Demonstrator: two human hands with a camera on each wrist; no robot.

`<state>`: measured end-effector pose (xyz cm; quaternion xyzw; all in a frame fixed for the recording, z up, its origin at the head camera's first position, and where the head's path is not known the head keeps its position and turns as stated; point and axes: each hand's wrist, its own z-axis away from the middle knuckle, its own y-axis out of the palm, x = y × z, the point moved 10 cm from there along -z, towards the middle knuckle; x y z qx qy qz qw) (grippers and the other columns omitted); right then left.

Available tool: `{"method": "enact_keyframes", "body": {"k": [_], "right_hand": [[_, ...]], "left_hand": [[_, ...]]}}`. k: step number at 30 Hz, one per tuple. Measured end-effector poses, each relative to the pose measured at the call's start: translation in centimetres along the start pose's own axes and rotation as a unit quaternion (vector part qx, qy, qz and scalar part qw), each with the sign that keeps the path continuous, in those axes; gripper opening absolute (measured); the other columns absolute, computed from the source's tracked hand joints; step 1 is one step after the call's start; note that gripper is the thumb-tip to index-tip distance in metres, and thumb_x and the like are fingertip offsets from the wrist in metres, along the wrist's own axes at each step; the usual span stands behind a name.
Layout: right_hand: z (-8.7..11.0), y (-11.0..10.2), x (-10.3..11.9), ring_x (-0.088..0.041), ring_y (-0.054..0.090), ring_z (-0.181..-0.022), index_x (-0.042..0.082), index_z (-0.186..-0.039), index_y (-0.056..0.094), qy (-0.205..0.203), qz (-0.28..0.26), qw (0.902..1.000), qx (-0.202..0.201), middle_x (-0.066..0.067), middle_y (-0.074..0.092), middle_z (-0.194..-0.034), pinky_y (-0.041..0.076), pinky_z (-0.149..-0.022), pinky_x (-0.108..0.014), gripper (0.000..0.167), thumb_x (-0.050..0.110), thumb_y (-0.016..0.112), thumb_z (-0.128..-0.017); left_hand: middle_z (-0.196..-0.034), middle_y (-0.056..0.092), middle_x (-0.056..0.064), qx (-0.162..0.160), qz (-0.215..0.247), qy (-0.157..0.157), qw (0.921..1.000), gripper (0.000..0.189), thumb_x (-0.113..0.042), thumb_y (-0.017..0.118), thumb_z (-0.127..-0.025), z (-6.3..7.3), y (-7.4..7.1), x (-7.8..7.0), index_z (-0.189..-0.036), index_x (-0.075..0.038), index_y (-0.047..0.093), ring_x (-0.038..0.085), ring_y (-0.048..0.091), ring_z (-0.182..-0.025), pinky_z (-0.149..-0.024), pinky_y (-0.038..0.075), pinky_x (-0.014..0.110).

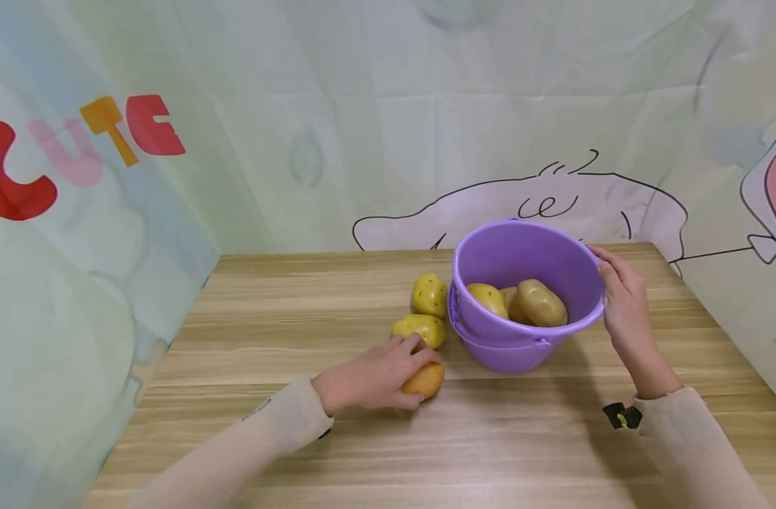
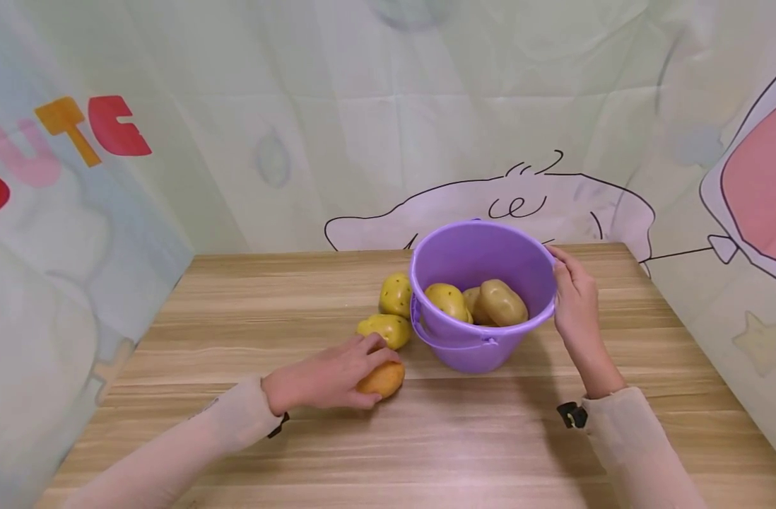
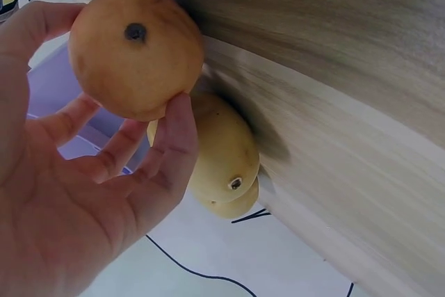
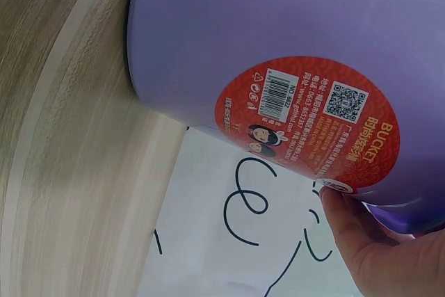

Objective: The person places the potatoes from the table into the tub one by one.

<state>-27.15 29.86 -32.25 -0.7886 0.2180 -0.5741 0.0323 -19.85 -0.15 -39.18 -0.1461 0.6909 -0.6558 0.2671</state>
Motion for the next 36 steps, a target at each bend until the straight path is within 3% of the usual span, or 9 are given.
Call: {"method": "enact_keyframes", "body": {"k": [16,25,36], "right_hand": [[0.0,0.0,0.0,-0.005,0.054,-0.106,-0.004,-0.138,0.055,0.001,-0.009,1.0000,0.000,0.008,0.060,-0.121,0.044,-0.084,-0.013,0.043,0.022,0.037,-0.109],[0.1,0.1,0.2,-0.005,0.054,-0.105,-0.005,-0.138,0.054,-0.006,-0.001,1.0000,0.001,0.004,0.059,-0.120,0.044,-0.083,-0.013,0.044,0.023,0.036,-0.109],[0.1,0.0,0.3,-0.006,0.053,-0.106,-0.004,-0.138,0.054,-0.007,-0.002,1.0000,0.004,0.003,0.059,-0.121,0.044,-0.084,-0.013,0.044,0.023,0.036,-0.108]], "left_hand": [[-0.119,0.048,0.007,-0.004,0.041,-0.007,0.9991,0.053,-0.034,0.071,-0.087,0.0,-1.0,0.0,-0.134,-0.015,0.054,0.015,0.049,-0.091,-0.078,0.046,0.025],[-0.124,0.048,0.007,-0.009,0.075,-0.037,0.9964,0.056,-0.033,0.071,-0.087,0.2,-2.1,0.5,-0.137,-0.016,0.053,0.017,0.048,-0.100,-0.078,0.049,0.026],[-0.124,0.046,0.005,-0.029,0.104,-0.044,0.9932,0.056,-0.031,0.071,-0.087,0.4,-3.8,0.8,-0.137,-0.017,0.053,0.014,0.048,-0.103,-0.083,0.049,0.028]]}}
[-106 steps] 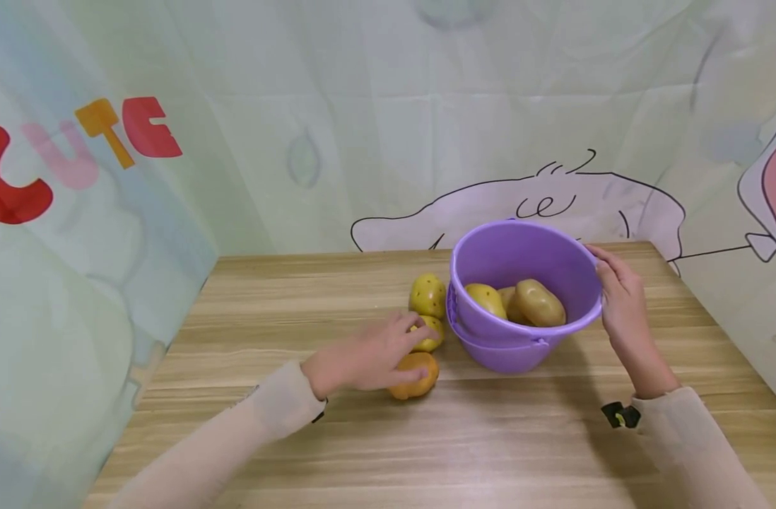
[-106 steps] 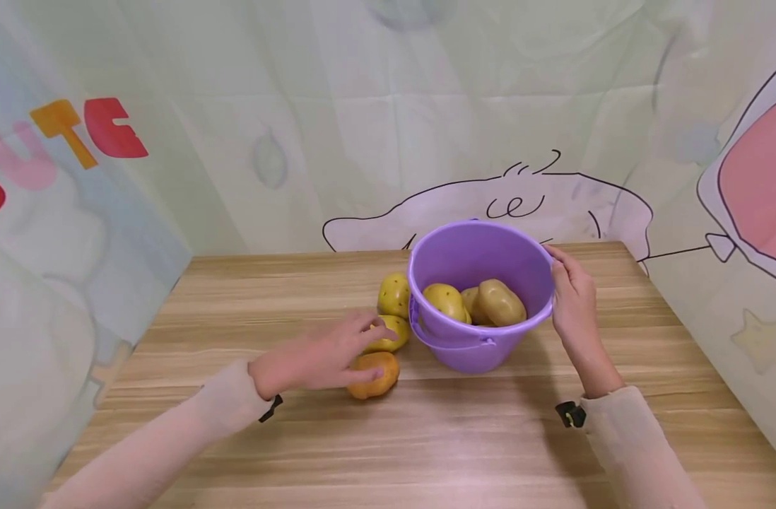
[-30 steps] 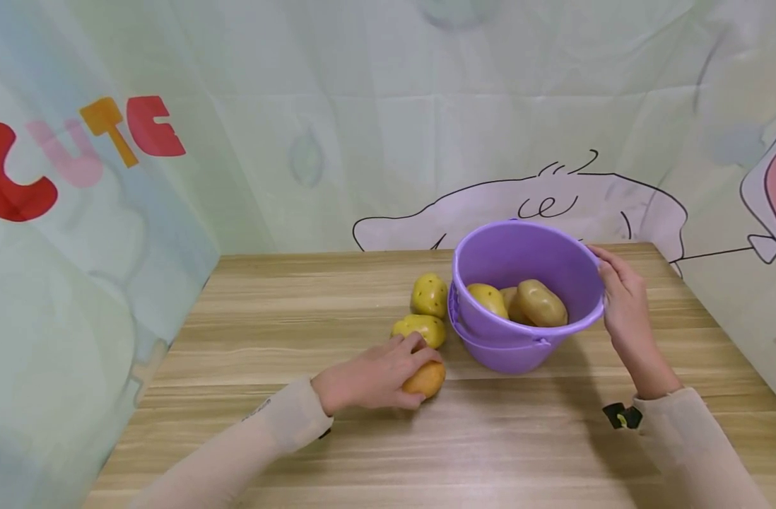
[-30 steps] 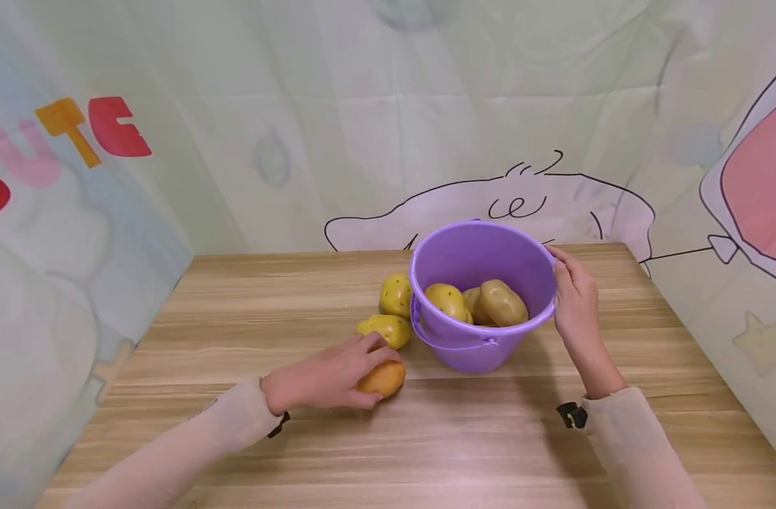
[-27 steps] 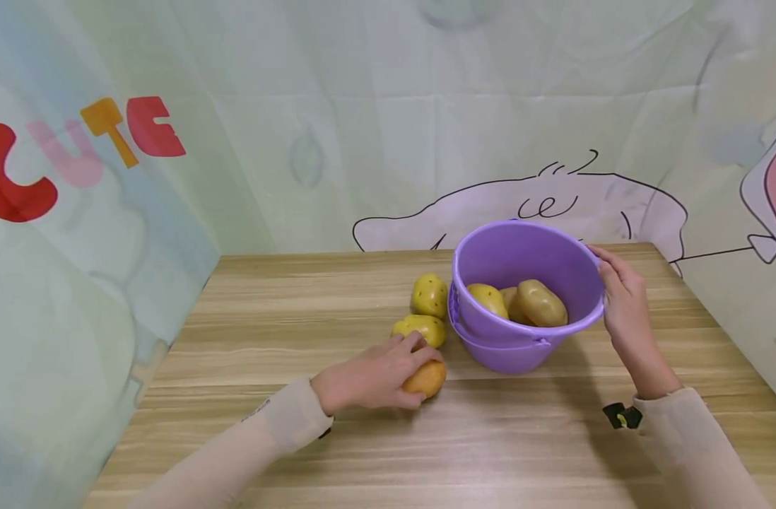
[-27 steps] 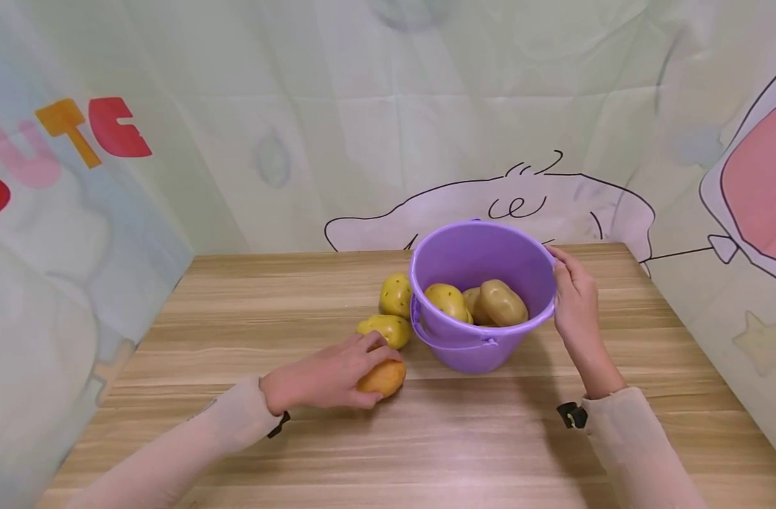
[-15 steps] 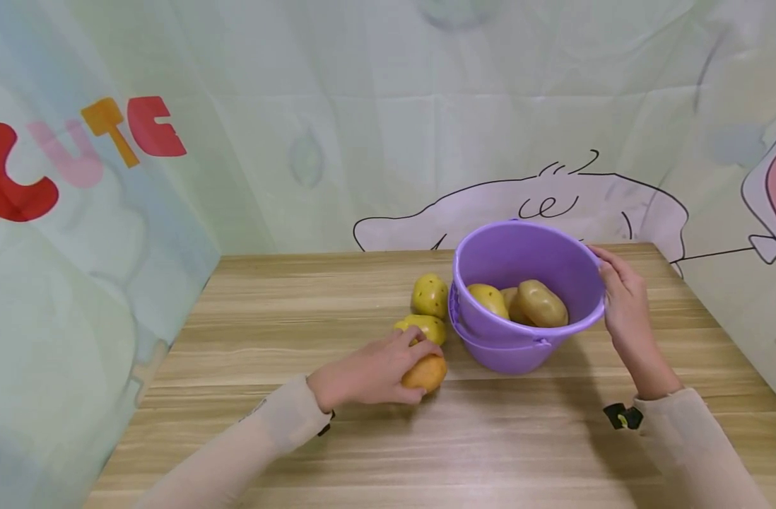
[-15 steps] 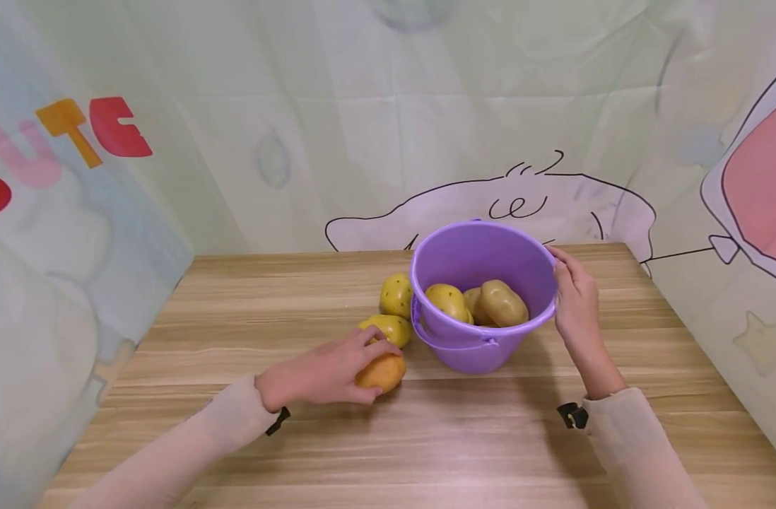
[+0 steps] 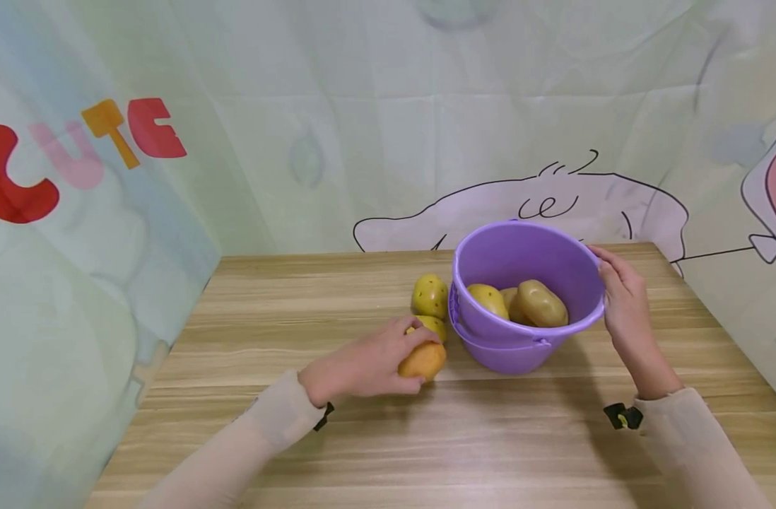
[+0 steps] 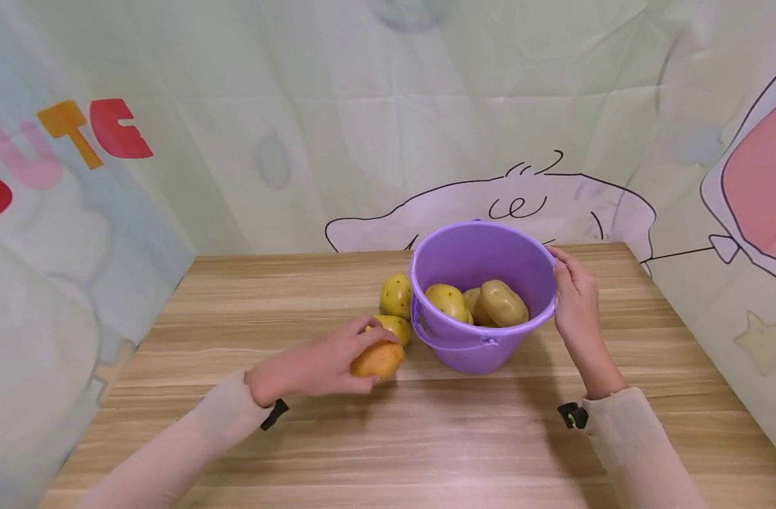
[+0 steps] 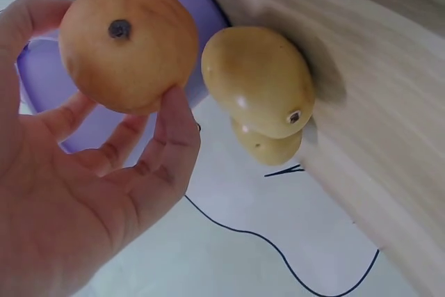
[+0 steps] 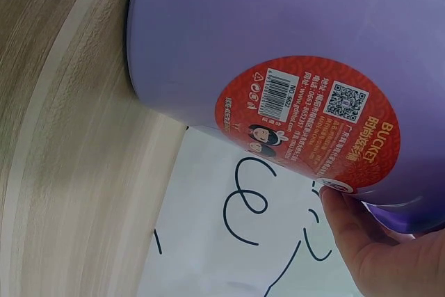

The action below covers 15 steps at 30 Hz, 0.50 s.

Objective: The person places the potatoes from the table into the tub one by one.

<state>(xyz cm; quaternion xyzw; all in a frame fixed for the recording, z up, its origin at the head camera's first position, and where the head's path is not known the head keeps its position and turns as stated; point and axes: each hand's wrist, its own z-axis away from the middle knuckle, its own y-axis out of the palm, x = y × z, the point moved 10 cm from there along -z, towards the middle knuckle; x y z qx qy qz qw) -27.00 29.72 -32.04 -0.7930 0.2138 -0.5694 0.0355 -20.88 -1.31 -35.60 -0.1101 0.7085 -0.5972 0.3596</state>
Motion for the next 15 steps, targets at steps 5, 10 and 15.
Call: {"method": "enact_keyframes", "body": {"k": [5,10,15], "right_hand": [[0.0,0.0,0.0,-0.006,0.054,-0.106,-0.004,-0.138,0.054,-0.003,0.002,1.0000,0.001,0.004,0.059,-0.121,0.044,-0.083,-0.013,0.044,0.023,0.036,-0.109],[-0.1,0.0,0.0,-0.005,0.054,-0.105,-0.005,-0.138,0.054,-0.002,-0.002,1.0000,-0.003,0.007,0.059,-0.119,0.044,-0.083,-0.013,0.044,0.022,0.036,-0.109],[-0.1,0.0,-0.1,-0.005,0.053,-0.105,-0.006,-0.139,0.053,0.002,0.000,1.0000,0.000,0.005,0.059,-0.120,0.044,-0.083,-0.013,0.044,0.022,0.036,-0.109]], "left_hand": [[-0.124,0.045,0.004,-0.017,0.013,0.005,0.9998,0.056,-0.030,0.071,-0.086,0.0,-1.0,0.1,-0.137,-0.019,0.052,0.016,0.047,-0.104,-0.083,0.049,0.028],[-0.122,0.047,0.004,-0.034,0.009,0.020,0.9992,0.056,-0.029,0.070,-0.085,-0.2,-2.5,-0.4,-0.136,-0.016,0.053,0.015,0.047,-0.099,-0.079,0.048,0.028],[-0.119,0.047,0.005,-0.050,-0.010,0.037,0.9980,0.053,-0.028,0.068,-0.085,-0.4,-4.2,-1.2,-0.134,-0.015,0.054,0.015,0.047,-0.095,-0.074,0.047,0.027]]}}
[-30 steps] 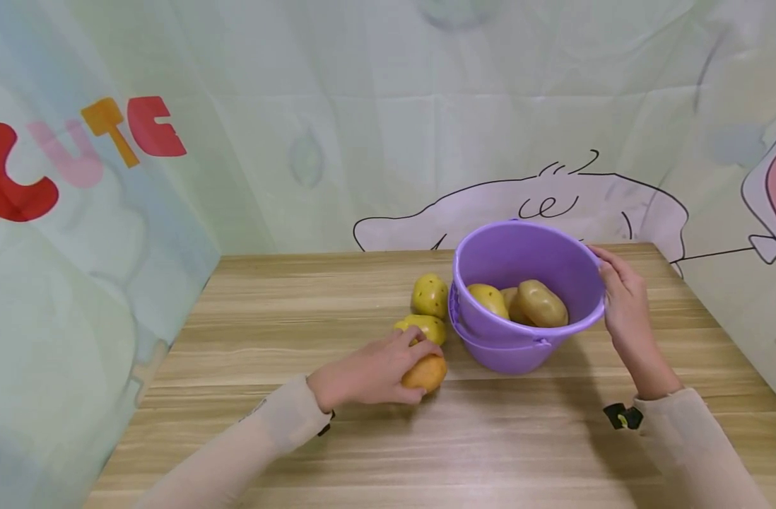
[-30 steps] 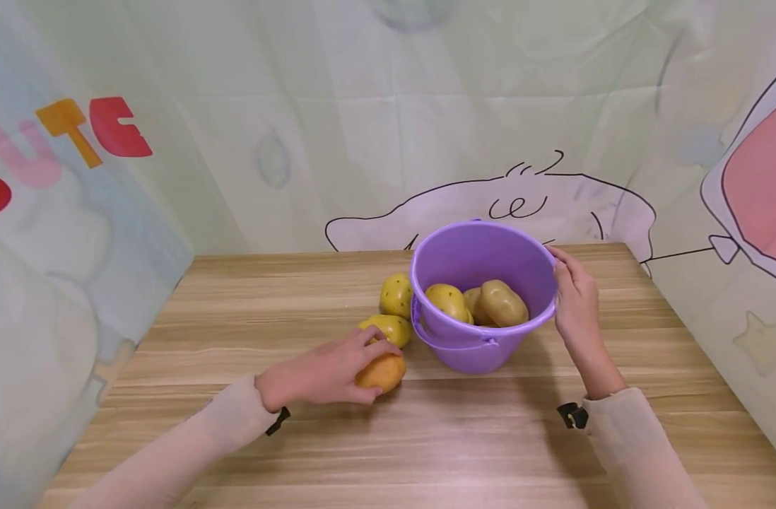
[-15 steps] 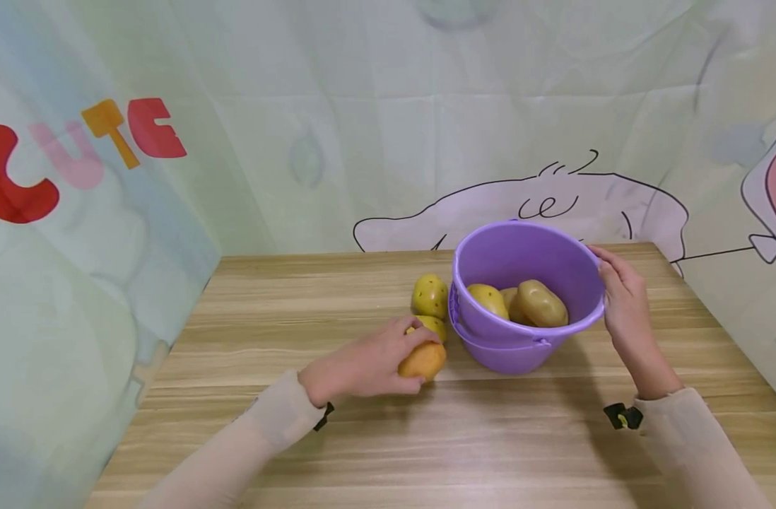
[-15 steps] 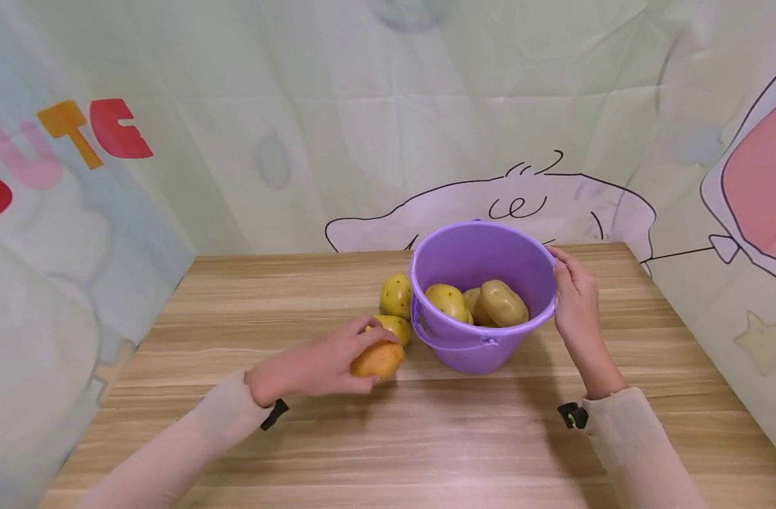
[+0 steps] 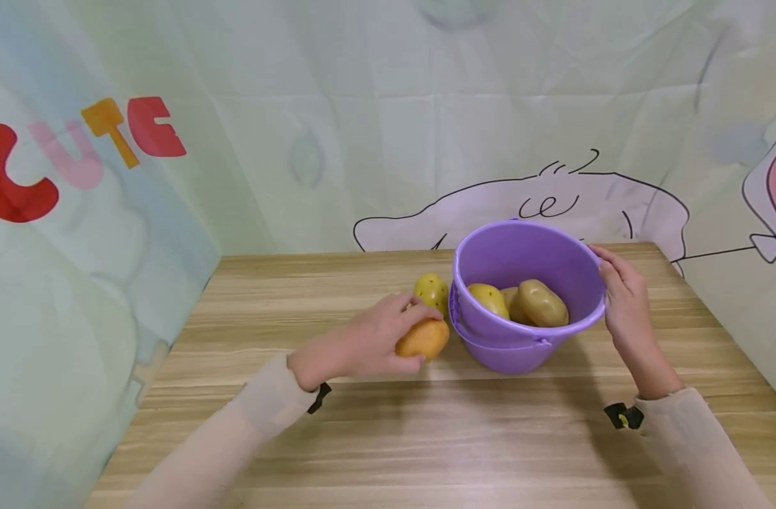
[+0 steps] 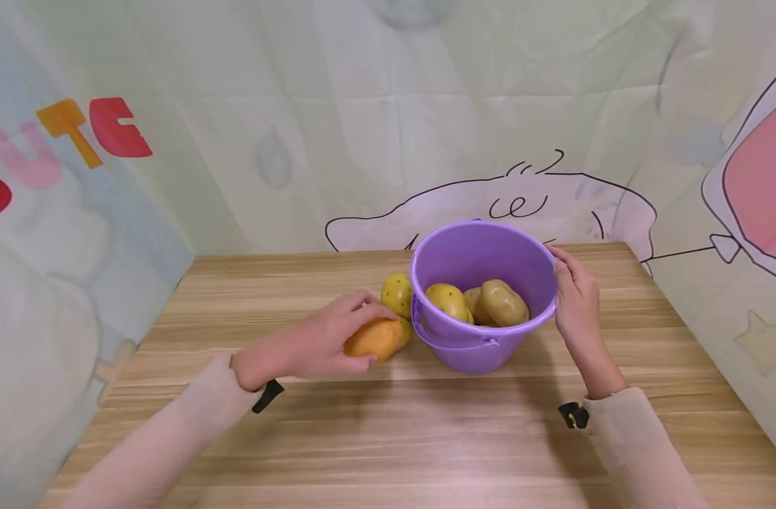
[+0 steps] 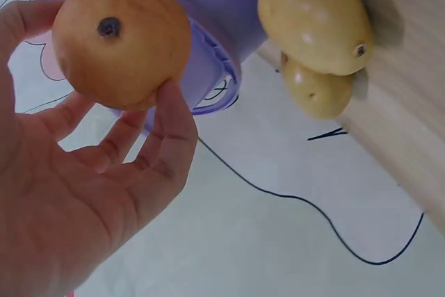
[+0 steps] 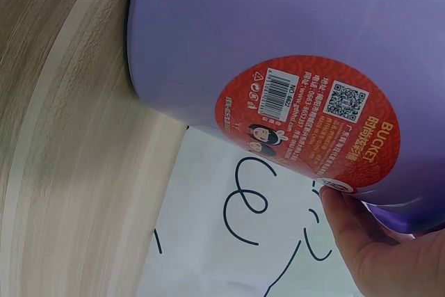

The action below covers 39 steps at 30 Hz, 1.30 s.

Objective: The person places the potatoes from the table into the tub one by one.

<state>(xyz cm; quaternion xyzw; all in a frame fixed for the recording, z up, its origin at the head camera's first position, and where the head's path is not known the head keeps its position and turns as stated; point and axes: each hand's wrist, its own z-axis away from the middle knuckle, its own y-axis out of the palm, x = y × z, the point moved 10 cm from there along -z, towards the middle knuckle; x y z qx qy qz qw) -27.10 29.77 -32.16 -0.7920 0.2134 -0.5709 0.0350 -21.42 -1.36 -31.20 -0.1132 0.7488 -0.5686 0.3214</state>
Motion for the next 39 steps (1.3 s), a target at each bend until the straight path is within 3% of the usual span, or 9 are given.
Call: {"method": "enact_keyframes", "body": {"k": [5,12,22,30,39], "right_hand": [[0.1,0.1,0.0,-0.006,0.054,-0.106,-0.005,-0.140,0.052,-0.001,0.006,1.0000,0.006,-0.001,0.059,-0.124,0.044,-0.083,-0.013,0.045,0.023,0.035,-0.109],[0.0,0.0,0.2,-0.006,0.054,-0.106,-0.005,-0.138,0.054,-0.003,0.003,1.0000,-0.002,0.004,0.060,-0.121,0.044,-0.084,-0.014,0.044,0.023,0.036,-0.109],[0.0,0.0,0.0,-0.005,0.053,-0.106,-0.005,-0.139,0.053,0.000,0.009,1.0000,-0.002,0.002,0.059,-0.122,0.043,-0.084,-0.013,0.045,0.023,0.035,-0.109],[0.0,-0.1,-0.1,-0.005,0.053,-0.105,-0.005,-0.138,0.054,0.003,0.003,1.0000,-0.004,0.005,0.059,-0.120,0.043,-0.083,-0.013,0.044,0.022,0.036,-0.109],[0.0,0.0,0.1,-0.005,0.054,-0.105,-0.004,-0.138,0.055,0.002,0.000,1.0000,-0.005,0.007,0.059,-0.119,0.044,-0.083,-0.013,0.043,0.022,0.037,-0.108]], "left_hand": [[-0.118,0.048,0.003,-0.014,-0.004,0.008,0.9999,0.052,-0.028,0.067,-0.086,-0.5,-1.6,-0.6,-0.134,-0.014,0.054,0.015,0.047,-0.094,-0.073,0.047,0.026],[-0.119,0.047,0.003,-0.042,-0.013,0.026,0.9987,0.050,-0.027,0.068,-0.087,-1.0,-3.5,-1.2,-0.134,-0.014,0.055,0.015,0.047,-0.097,-0.076,0.048,0.025],[-0.120,0.047,0.001,-0.056,-0.001,0.036,0.9978,0.052,-0.029,0.066,-0.089,-2.2,-5.1,-2.4,-0.138,-0.018,0.053,0.012,0.046,-0.096,-0.073,0.048,0.025],[-0.122,0.049,0.002,-0.070,0.003,0.062,0.9956,0.052,-0.028,0.066,-0.087,-4.0,-6.2,-3.7,-0.137,-0.015,0.054,0.012,0.046,-0.098,-0.077,0.045,0.027],[-0.118,0.048,0.000,-0.064,-0.004,0.068,0.9957,0.051,-0.031,0.065,-0.090,-5.9,-6.3,-4.5,-0.137,-0.017,0.053,0.010,0.047,-0.097,-0.078,0.045,0.024]]}}
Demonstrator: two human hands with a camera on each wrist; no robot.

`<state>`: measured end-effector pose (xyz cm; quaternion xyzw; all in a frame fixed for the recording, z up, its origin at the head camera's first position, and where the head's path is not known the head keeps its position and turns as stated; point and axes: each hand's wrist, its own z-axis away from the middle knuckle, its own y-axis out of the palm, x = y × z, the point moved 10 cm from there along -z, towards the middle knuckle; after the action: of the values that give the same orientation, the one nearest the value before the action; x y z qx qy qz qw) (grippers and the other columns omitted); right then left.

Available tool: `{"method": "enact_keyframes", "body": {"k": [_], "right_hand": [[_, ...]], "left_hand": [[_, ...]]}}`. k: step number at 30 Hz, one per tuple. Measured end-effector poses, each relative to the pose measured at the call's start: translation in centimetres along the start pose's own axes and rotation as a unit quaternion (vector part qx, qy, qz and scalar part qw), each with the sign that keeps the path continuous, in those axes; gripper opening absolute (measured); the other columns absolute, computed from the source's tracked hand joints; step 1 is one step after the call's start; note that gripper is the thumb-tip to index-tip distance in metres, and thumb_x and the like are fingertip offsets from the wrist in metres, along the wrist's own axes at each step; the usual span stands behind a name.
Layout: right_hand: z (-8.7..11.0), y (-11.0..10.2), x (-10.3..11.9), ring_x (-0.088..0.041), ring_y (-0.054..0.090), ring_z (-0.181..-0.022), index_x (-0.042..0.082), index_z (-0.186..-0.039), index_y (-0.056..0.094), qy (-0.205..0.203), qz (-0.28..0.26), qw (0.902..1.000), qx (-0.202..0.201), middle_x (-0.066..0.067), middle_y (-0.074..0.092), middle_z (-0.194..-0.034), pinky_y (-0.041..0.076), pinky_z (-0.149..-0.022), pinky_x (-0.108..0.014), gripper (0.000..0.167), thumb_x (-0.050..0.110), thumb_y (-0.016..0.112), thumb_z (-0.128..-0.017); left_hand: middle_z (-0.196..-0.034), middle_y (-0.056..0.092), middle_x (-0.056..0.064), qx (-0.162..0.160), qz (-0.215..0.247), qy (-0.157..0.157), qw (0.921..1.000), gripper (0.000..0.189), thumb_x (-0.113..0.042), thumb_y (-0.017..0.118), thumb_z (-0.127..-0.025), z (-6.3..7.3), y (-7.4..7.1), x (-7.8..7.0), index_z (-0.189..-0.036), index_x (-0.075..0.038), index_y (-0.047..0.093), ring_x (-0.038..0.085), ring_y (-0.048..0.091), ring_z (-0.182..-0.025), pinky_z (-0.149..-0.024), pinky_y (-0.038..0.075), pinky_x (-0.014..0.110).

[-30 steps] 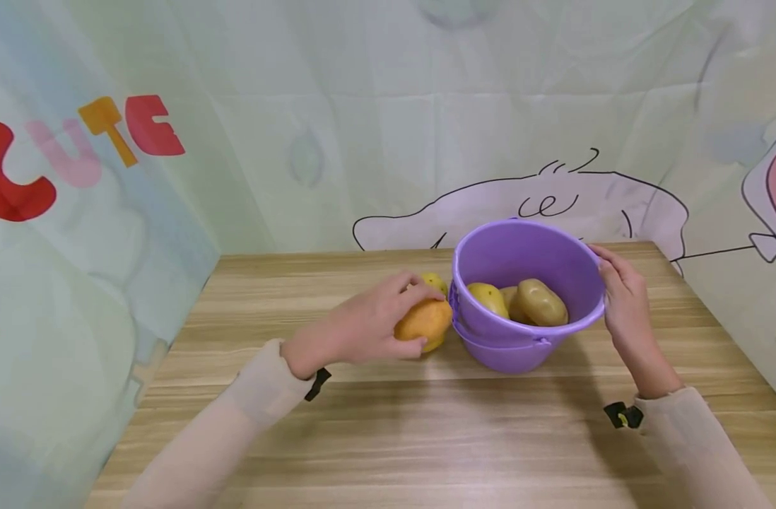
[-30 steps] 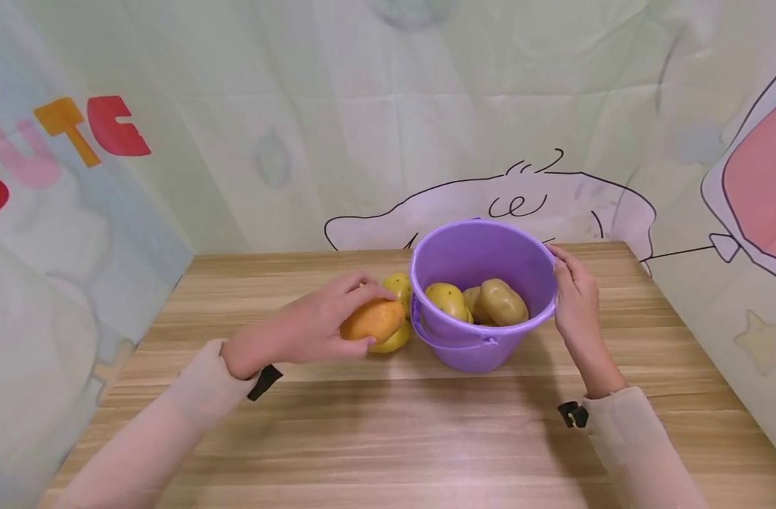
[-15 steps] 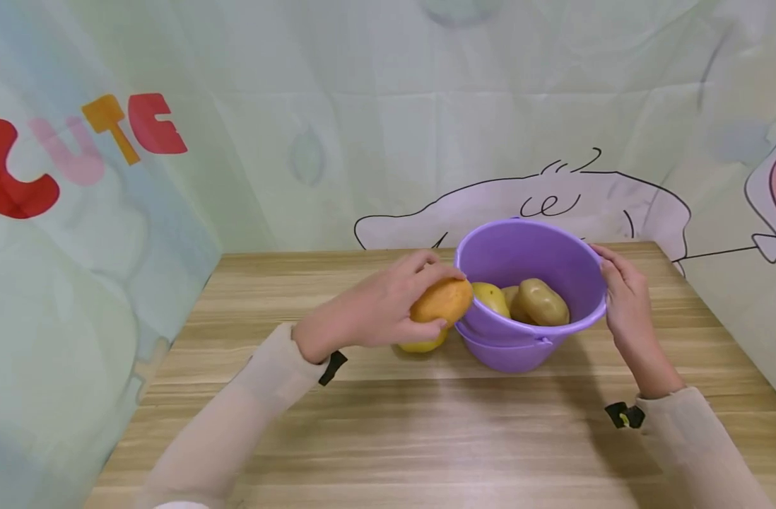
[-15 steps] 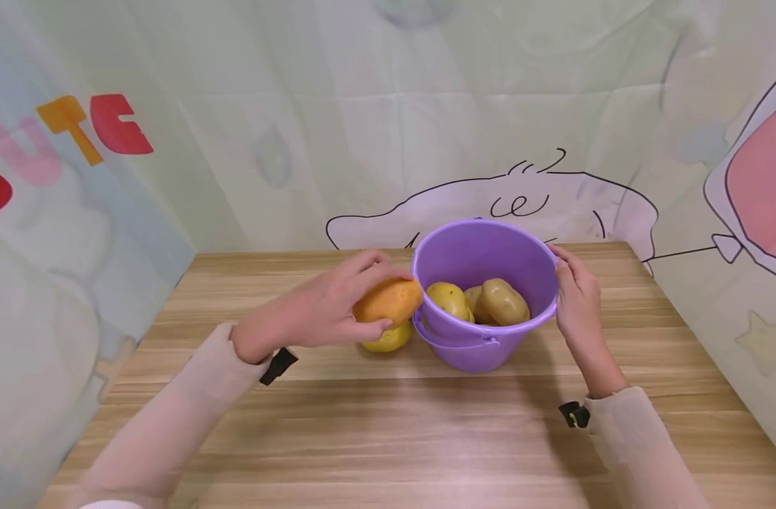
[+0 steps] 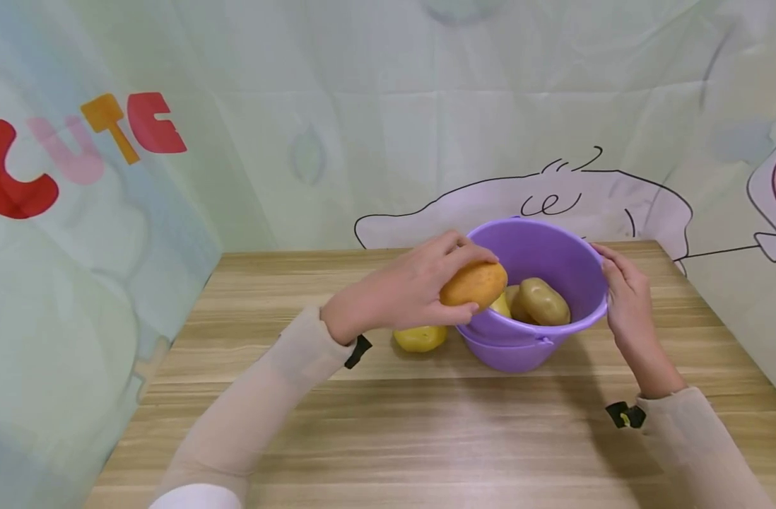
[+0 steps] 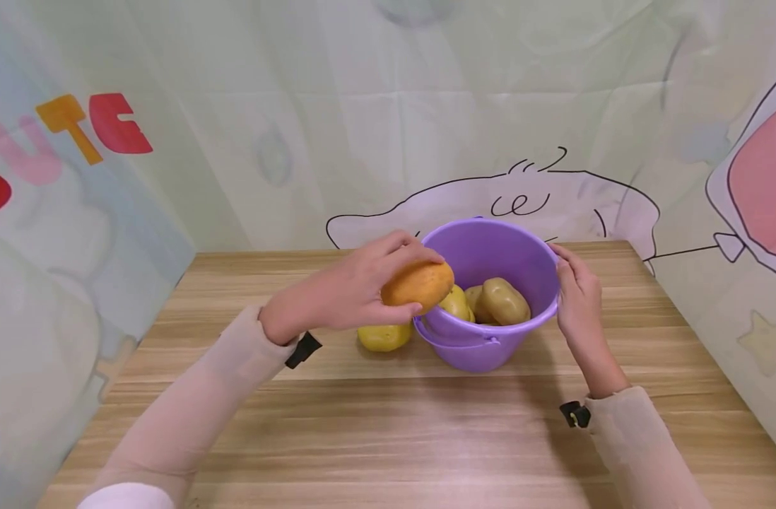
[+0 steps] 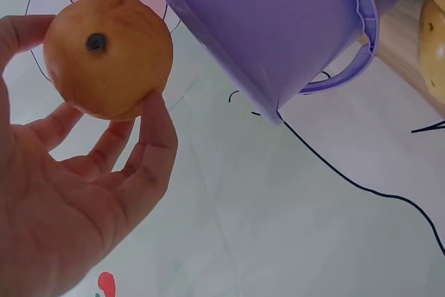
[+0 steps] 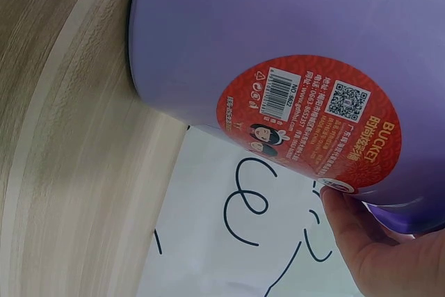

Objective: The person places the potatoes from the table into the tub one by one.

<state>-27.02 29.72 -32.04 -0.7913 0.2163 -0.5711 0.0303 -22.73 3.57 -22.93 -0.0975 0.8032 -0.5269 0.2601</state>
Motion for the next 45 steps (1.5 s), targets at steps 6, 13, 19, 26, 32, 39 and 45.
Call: {"method": "enact_keyframes", "body": {"k": [6,13,19,26,32,39,45], "right_hand": [[-0.1,-0.1,0.0,-0.005,0.054,-0.103,-0.004,-0.138,0.055,-0.001,0.001,1.0000,-0.001,0.008,0.060,-0.118,0.044,-0.082,-0.013,0.043,0.021,0.037,-0.108],[0.0,0.0,-0.1,-0.005,0.054,-0.104,-0.004,-0.139,0.054,0.001,0.004,1.0000,0.001,0.006,0.060,-0.120,0.044,-0.083,-0.013,0.043,0.023,0.037,-0.109],[0.0,0.0,-0.2,-0.005,0.054,-0.104,-0.004,-0.138,0.054,0.000,-0.002,1.0000,0.000,0.008,0.059,-0.118,0.044,-0.082,-0.013,0.043,0.021,0.037,-0.108],[0.0,0.0,-0.1,-0.005,0.054,-0.104,-0.004,-0.138,0.054,-0.001,0.001,1.0000,0.001,0.006,0.059,-0.119,0.044,-0.082,-0.013,0.043,0.022,0.037,-0.108],[0.0,0.0,-0.1,-0.006,0.055,-0.104,-0.003,-0.138,0.055,-0.002,-0.002,1.0000,0.003,0.006,0.060,-0.119,0.045,-0.083,-0.013,0.043,0.022,0.037,-0.108],[-0.1,0.0,-0.3,-0.006,0.055,-0.104,-0.002,-0.139,0.055,0.003,-0.006,1.0000,0.006,0.006,0.060,-0.119,0.045,-0.082,-0.012,0.042,0.021,0.036,-0.108],[-0.1,0.0,-0.4,-0.005,0.055,-0.105,-0.003,-0.139,0.054,0.004,-0.006,0.9999,0.008,0.005,0.059,-0.121,0.045,-0.082,-0.012,0.043,0.022,0.036,-0.109]], "left_hand": [[-0.122,0.048,-0.002,0.011,0.003,-0.010,0.9999,0.051,-0.032,0.065,-0.091,-1.2,0.5,0.3,-0.139,-0.020,0.052,0.009,0.046,-0.102,-0.081,0.045,0.022],[-0.125,0.048,-0.001,0.016,0.001,-0.008,0.9998,0.052,-0.032,0.064,-0.091,-2.3,1.0,0.4,-0.140,-0.020,0.052,0.010,0.046,-0.105,-0.082,0.044,0.021],[-0.127,0.048,0.001,0.018,-0.002,-0.004,0.9998,0.053,-0.032,0.066,-0.092,-3.0,1.3,0.3,-0.140,-0.019,0.051,0.012,0.047,-0.106,-0.083,0.044,0.022],[-0.128,0.047,0.002,0.027,0.003,-0.003,0.9996,0.053,-0.031,0.066,-0.091,-3.7,1.7,0.4,-0.141,-0.018,0.051,0.015,0.047,-0.108,-0.084,0.044,0.023],[-0.130,0.047,0.002,0.037,-0.008,0.001,0.9993,0.054,-0.033,0.067,-0.092,-4.4,2.1,0.2,-0.141,-0.018,0.051,0.014,0.046,-0.112,-0.089,0.042,0.023],[-0.131,0.046,0.003,0.049,0.007,0.004,0.9988,0.053,-0.033,0.066,-0.093,-5.1,2.7,0.1,-0.141,-0.017,0.050,0.014,0.046,-0.112,-0.088,0.044,0.023],[-0.128,0.047,0.002,0.060,0.008,0.006,0.9982,0.053,-0.033,0.066,-0.093,-5.9,3.5,0.1,-0.141,-0.017,0.051,0.014,0.046,-0.110,-0.086,0.044,0.021]]}}
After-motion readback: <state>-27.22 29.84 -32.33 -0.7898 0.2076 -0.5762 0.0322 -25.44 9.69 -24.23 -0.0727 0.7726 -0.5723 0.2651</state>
